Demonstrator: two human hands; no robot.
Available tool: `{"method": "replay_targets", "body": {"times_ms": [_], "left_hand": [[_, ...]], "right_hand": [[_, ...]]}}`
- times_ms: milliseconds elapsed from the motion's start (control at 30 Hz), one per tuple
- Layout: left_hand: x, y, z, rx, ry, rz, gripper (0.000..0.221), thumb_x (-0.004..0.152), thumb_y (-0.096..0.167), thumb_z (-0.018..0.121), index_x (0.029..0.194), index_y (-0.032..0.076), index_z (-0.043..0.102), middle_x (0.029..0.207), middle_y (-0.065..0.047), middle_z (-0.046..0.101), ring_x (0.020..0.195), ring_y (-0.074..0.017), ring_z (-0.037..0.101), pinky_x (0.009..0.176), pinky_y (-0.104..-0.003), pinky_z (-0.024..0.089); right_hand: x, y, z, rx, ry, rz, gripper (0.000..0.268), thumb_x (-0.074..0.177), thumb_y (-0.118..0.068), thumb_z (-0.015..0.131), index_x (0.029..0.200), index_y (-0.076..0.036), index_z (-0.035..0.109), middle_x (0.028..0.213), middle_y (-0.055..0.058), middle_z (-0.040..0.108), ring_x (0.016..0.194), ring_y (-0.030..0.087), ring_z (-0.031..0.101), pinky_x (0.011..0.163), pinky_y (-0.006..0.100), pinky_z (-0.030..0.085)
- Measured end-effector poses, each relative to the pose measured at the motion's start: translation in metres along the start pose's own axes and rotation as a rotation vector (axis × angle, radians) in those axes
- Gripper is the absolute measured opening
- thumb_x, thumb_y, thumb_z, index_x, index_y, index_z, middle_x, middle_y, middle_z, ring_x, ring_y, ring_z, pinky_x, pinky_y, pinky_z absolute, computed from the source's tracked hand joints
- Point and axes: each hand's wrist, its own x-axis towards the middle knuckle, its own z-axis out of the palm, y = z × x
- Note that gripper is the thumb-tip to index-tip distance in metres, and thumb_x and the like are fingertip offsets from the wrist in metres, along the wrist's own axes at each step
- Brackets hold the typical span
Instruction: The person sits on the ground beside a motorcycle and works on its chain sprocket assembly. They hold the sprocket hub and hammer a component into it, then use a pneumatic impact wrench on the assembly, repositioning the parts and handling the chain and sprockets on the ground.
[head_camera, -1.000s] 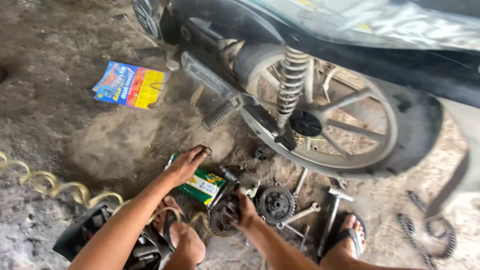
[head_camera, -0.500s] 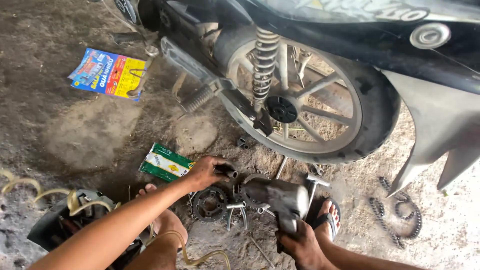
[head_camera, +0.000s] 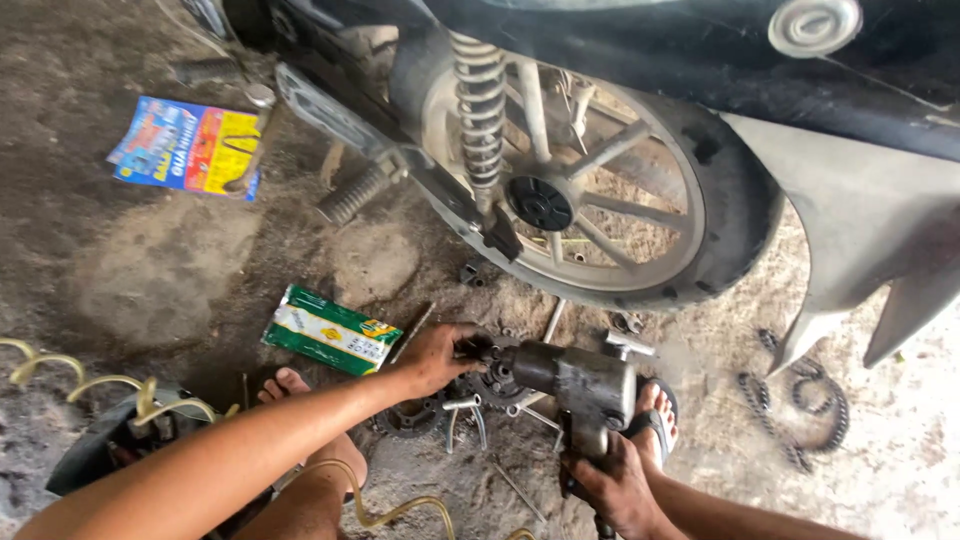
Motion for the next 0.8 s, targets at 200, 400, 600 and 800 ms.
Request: {"method": "replay_targets", "body": {"times_ms": [200, 400, 600, 800], "left_hand": [[0.012, -0.009, -0.016, 0.271, -0.186, 0.061, 0.032, 0.091, 0.03, 0.073, 0.119, 0.013, 0.075, 0.105, -0.011, 0.078, 0.093, -0.0229, 0.075, 0.085, -0.039, 0.058], [0.007, 0.004, -0.009, 0.385, -0.213, 0.185, 0.03, 0.088, 0.031, 0.077, 0.113, 0.014, 0.075, 0.102, -0.009, 0.079, 0.094, -0.027, 0.075, 0.086, -0.043, 0.058], [0.013, -0.037, 0.001, 0.314, -0.27, 0.129, 0.033, 0.09, 0.028, 0.077, 0.12, 0.013, 0.073, 0.111, -0.009, 0.077, 0.102, -0.0242, 0.074, 0.094, -0.04, 0.057], [-0.003, -0.028, -0.001, 0.032, -0.224, 0.133, 0.038, 0.083, 0.025, 0.084, 0.118, 0.011, 0.075, 0.111, -0.005, 0.075, 0.104, -0.0197, 0.071, 0.096, -0.038, 0.056]], "right_hand": [[-0.005, -0.039, 0.01, -0.233, -0.008, 0.018, 0.034, 0.077, -0.024, 0.072, 0.1, 0.0, 0.064, 0.079, 0.006, 0.064, 0.07, 0.015, 0.059, 0.061, 0.034, 0.053], [-0.006, -0.035, 0.009, -0.448, 0.014, 0.129, 0.031, 0.076, -0.023, 0.074, 0.094, 0.001, 0.064, 0.077, 0.008, 0.065, 0.068, 0.016, 0.059, 0.059, 0.033, 0.053], [-0.005, -0.036, 0.01, -0.397, -0.018, 0.157, 0.027, 0.076, -0.02, 0.071, 0.095, -0.001, 0.065, 0.074, 0.007, 0.069, 0.063, 0.018, 0.063, 0.057, 0.033, 0.056], [-0.006, -0.024, -0.002, -0.104, -0.118, 0.1, 0.039, 0.078, -0.024, 0.074, 0.102, 0.002, 0.06, 0.078, 0.008, 0.064, 0.066, 0.016, 0.062, 0.056, 0.033, 0.054]]}}
